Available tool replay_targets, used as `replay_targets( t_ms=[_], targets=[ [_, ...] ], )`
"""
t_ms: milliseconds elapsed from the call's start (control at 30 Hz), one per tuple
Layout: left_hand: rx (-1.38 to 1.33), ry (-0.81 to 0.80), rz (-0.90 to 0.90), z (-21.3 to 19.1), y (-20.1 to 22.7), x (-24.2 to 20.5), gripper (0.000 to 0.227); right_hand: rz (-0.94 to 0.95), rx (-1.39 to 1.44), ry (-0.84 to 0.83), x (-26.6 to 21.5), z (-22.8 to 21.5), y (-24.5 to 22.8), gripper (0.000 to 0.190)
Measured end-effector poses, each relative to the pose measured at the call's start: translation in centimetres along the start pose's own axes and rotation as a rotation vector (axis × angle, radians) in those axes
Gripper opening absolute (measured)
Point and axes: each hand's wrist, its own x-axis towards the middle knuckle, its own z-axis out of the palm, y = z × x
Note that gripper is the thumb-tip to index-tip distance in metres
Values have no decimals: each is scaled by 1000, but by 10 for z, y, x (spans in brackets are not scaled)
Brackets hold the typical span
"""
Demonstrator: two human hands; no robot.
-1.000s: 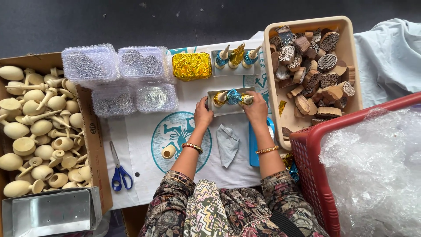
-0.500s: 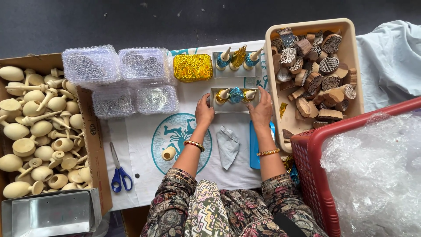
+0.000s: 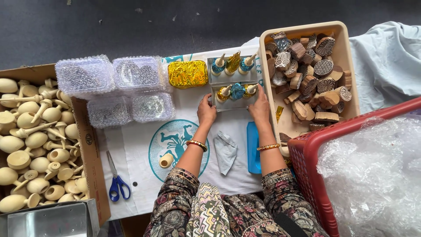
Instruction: Wrapping small decorative wooden objects in gold foil and paper at a workstation.
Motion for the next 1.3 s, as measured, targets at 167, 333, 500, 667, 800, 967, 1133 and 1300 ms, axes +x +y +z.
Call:
replay_targets(
  t_ms=[167, 333, 500, 667, 800, 967, 1133, 1300],
  targets=[
    [-23, 4, -19, -2, 6, 5, 56, -1, -2, 4, 4, 4, 1, 94],
    [-34, -30, -35, -8, 11, -2, 59, -41, 44, 20, 0, 1, 0, 93],
    [141, 185, 291, -30, 64, -29, 80, -143, 108, 110, -3, 3, -1, 94],
    [114, 122, 564, -28, 87, -22, 93, -202, 201, 146, 4, 3, -12, 83],
    [37, 51, 514, -16, 70, -6, 80, -120, 266, 208, -6, -7, -29, 70],
    [33, 45, 541, -24, 70, 2, 66, 42, 213, 291, -34, -9, -49, 34],
    [79, 63, 617, -21, 64, 5, 58, -386, 135, 224, -29, -24, -92, 56],
    [85, 15, 553, -25, 65, 1, 53, -425, 24, 195, -12, -12, -85, 59]
  ],
)
